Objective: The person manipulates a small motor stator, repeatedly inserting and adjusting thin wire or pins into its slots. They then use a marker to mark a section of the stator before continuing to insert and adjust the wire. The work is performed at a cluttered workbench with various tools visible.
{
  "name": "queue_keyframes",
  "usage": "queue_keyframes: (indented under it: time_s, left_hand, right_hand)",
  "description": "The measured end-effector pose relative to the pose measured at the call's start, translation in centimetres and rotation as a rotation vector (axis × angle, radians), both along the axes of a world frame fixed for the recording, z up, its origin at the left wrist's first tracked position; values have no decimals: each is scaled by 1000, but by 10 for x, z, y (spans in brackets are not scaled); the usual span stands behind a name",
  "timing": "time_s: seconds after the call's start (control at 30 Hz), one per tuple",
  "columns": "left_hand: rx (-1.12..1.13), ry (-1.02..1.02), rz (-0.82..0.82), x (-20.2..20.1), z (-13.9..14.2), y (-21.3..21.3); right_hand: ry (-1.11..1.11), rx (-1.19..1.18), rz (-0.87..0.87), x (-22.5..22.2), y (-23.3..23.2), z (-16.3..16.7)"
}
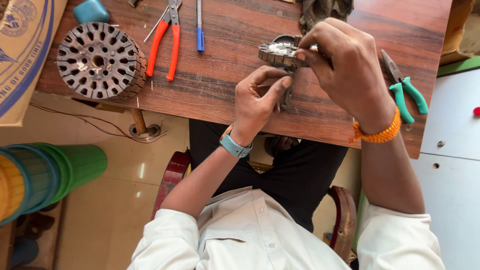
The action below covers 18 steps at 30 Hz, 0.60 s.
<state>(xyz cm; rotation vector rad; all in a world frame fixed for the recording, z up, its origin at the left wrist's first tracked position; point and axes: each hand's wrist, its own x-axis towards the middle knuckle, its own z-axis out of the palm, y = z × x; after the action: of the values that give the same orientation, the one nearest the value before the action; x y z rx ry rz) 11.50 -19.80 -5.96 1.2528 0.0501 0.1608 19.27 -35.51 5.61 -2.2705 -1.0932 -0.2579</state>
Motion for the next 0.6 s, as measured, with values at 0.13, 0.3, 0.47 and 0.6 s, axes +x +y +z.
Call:
queue_keyframes:
  time_s: [0.13,0.3,0.47,0.6]
  left_hand:
    - [-116,16,-7,4,-2,-3]
    - [-92,-25,-52,3,-7,-6]
    - [-198,56,13,10,-13,-17]
    - [-329,147,59,18,-9,-25]
  right_hand:
    - [135,45,60,16,0,-6]
    - [410,22,30,33,-11,-9]
    - [409,-48,42,58,-14,-26]
    - [436,21,44,80,-12,-41]
